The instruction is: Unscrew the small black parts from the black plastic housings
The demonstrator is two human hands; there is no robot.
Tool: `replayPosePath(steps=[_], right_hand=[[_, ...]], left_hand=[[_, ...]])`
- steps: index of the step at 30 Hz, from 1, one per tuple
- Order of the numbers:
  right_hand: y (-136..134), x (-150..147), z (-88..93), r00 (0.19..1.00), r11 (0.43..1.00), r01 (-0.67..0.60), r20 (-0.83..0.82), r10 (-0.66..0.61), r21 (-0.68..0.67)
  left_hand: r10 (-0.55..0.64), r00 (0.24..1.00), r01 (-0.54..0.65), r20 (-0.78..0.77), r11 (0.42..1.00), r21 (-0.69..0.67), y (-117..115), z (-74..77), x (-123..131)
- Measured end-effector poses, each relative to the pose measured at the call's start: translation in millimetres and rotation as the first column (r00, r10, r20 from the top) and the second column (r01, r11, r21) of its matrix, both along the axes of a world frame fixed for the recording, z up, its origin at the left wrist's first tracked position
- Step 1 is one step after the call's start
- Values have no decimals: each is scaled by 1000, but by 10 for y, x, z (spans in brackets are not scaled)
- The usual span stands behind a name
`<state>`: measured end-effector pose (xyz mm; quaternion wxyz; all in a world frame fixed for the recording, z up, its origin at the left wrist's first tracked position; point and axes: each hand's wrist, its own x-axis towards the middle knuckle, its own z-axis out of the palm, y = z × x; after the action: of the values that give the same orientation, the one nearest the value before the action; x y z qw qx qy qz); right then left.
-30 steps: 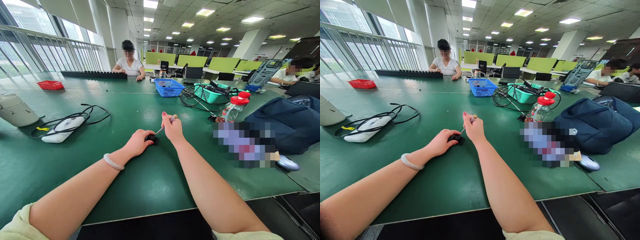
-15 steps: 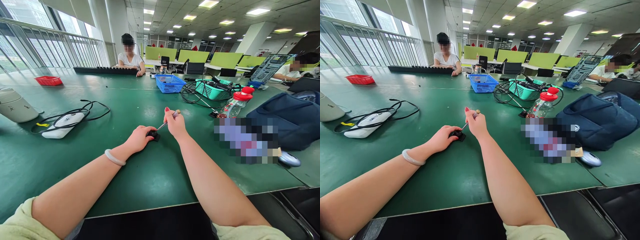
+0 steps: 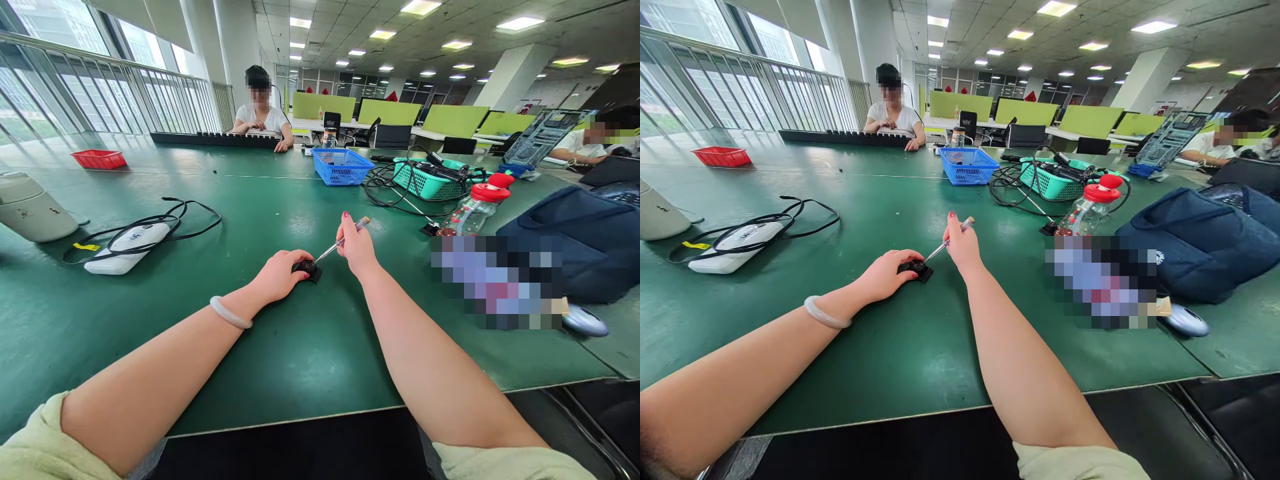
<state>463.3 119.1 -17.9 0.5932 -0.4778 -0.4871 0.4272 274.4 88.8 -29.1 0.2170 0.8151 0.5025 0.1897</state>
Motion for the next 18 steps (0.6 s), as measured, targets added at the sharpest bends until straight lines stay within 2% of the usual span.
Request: replayPosePath(steps=[3,7,11,18], right_hand=[[58,20,-59,979,982,-1,-201,-38,-191],[56,14,-79,943,940,-7,-314,-107,-341],[47,0,-80,935,926,20,-321,-152,-378],[52,-35,-109,944,931,75,-275,-181,-356]], left_hand=[[6,1000,-6,-3,1000,-4,-3,2,-2],[11,1000,-11,-7,1000,-10,3,-9,-7],[3,1000,-2,2,1000,0,7,-12,-9],[-8,1000,8,2,1000,17,19,-14,-17]])
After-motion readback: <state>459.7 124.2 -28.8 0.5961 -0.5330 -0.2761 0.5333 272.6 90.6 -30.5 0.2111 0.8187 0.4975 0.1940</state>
